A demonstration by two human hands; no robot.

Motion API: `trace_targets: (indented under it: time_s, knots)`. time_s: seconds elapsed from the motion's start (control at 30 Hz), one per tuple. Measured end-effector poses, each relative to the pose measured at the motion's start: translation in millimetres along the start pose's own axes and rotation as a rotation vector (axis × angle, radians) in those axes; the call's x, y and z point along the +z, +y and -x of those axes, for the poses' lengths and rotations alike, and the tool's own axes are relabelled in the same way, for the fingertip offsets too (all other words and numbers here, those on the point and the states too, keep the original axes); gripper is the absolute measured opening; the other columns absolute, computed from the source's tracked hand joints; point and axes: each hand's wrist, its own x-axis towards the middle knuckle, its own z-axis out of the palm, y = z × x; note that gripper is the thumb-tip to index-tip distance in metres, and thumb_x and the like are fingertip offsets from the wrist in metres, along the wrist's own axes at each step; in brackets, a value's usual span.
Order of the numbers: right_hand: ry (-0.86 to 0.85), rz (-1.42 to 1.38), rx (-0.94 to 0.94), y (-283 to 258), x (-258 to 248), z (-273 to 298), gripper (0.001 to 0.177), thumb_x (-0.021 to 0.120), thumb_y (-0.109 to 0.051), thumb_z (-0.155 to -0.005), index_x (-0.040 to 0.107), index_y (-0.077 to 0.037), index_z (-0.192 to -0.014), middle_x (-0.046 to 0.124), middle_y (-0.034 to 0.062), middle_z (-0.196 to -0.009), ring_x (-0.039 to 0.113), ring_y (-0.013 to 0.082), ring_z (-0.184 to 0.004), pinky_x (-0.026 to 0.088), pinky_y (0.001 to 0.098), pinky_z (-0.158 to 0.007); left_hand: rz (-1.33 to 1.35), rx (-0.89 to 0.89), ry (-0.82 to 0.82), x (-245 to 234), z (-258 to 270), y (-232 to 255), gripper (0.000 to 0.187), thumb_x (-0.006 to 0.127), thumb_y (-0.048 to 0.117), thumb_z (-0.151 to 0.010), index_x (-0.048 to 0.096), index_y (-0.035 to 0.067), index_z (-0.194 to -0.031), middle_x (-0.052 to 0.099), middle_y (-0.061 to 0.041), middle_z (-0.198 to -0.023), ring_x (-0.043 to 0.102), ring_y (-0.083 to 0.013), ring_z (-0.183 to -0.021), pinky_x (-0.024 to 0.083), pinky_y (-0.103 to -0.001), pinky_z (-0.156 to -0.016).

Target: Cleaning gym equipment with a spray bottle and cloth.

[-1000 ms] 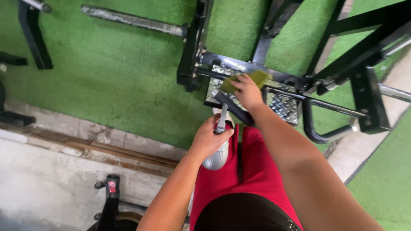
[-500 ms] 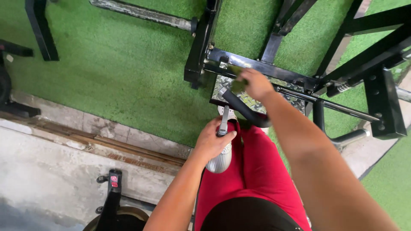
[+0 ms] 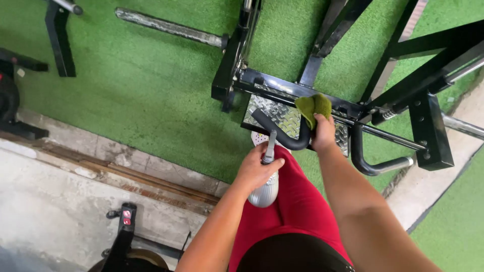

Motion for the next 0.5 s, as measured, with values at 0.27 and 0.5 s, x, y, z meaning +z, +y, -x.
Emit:
trace_targets:
  time_s: [0.27, 0.5]
  knots:
    - [-0.098, -0.398, 0.289, 36, -27, 54, 0.048, 0.036, -0.040, -0.105, 0.056, -0.010, -0.136, 0.070, 0.0095, -0.124, 0.067, 0.0258, -0.112, 0.059, 0.0433, -0.092, 0.031, 0.027, 0.050, 20, 24, -3, 0.060, 0.080, 0.034, -0.076, 0.065, 0.007, -0.128, 0.074, -0.010, -0.103, 0.069, -0.0231, -0.090, 0.055, -0.035, -0.085]
    - [-0.307, 0.380, 0.462, -33, -26, 123, 0.037, 0.055, -0.013, -0.092, 0.062, -0.005, -0.128, 0.069, 0.0170, -0.119, 0.067, 0.0322, -0.106, 0.059, 0.0459, -0.084, 0.095, 0.041, 0.085, 33, 43, -7, 0.064, 0.080, 0.034, -0.077, 0.061, 0.006, -0.132, 0.074, -0.009, -0.109, 0.071, -0.0220, -0.094, 0.055, -0.035, -0.087]
